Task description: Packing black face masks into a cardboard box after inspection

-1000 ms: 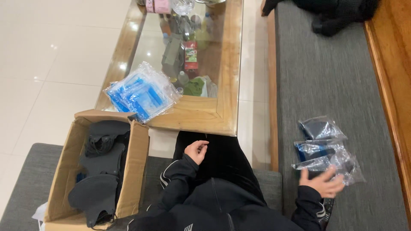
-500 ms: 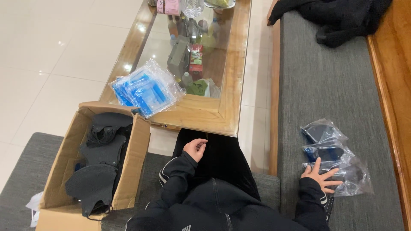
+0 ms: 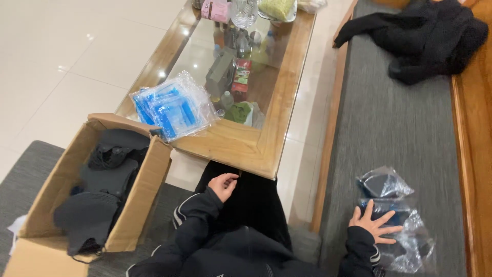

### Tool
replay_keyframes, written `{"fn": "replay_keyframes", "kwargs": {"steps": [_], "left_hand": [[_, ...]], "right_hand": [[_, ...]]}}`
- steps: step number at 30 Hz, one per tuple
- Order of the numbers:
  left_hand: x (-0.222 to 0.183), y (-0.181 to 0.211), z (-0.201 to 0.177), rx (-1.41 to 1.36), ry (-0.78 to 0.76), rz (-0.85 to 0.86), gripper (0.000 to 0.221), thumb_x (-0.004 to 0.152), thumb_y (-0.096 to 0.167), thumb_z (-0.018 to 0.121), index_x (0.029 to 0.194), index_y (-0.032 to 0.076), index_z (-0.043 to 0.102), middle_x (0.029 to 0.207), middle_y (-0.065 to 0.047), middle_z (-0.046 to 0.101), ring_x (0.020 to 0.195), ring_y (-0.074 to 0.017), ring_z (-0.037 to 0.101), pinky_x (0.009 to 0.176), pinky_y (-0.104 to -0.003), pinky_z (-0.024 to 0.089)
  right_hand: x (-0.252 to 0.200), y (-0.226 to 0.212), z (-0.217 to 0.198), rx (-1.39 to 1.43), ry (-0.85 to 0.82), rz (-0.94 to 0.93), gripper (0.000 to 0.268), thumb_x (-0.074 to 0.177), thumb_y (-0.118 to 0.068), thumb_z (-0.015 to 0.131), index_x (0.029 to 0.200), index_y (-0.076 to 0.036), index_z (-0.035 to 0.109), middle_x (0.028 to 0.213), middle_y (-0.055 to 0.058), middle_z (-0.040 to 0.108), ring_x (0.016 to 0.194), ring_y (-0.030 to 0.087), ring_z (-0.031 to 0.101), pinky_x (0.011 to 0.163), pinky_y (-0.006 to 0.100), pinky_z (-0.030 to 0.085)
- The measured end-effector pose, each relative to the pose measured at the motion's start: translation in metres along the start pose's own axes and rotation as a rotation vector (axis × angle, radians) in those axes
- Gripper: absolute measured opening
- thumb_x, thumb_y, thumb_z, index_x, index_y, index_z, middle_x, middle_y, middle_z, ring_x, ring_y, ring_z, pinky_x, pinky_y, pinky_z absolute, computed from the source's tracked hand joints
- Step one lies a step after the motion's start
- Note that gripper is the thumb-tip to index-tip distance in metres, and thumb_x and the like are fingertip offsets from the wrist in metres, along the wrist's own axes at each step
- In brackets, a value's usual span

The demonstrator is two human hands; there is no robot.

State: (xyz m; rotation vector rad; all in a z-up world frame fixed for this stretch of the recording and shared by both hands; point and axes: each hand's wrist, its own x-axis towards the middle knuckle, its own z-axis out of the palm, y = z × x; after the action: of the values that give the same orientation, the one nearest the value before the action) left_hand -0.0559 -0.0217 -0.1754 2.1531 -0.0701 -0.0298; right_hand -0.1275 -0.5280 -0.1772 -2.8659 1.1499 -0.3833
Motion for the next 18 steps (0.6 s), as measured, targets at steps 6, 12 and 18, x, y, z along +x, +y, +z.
{"fn": "replay_keyframes", "kwargs": {"steps": [6,12,18], "left_hand": [[0.003,0.045,-0.014,0.006,0.092,0.034,0.025,0.094,0.028,0.065,0.114,0.019,0.077,0.094,0.001,0.075,0.077,-0.0177,0.072,0.073,-0.032,0.058],[0.017,0.085,-0.056,0.154,0.317,0.181,0.016,0.088,0.018,0.074,0.103,0.017,0.080,0.085,-0.007,0.076,0.081,-0.0283,0.075,0.060,-0.037,0.064],[-0.024,0.106,-0.176,0.410,0.777,0.198,0.014,0.089,0.011,0.075,0.103,0.013,0.078,0.084,-0.007,0.069,0.076,-0.0250,0.068,0.064,-0.035,0.060]], "right_hand": [[0.053,-0.050,-0.012,0.074,0.388,-0.354,0.058,0.101,-0.049,0.065,0.153,-0.024,0.062,0.162,0.027,0.041,0.140,0.061,0.029,0.086,0.074,0.048],[0.073,-0.140,0.009,0.575,0.295,-0.723,0.053,0.097,-0.033,0.069,0.148,-0.020,0.060,0.153,0.022,0.042,0.139,0.048,0.041,0.113,0.058,0.034],[-0.024,-0.224,-0.056,0.900,0.084,-1.074,0.045,0.095,-0.018,0.067,0.139,-0.009,0.065,0.141,0.021,0.059,0.133,0.041,0.055,0.115,0.049,0.040]]}}
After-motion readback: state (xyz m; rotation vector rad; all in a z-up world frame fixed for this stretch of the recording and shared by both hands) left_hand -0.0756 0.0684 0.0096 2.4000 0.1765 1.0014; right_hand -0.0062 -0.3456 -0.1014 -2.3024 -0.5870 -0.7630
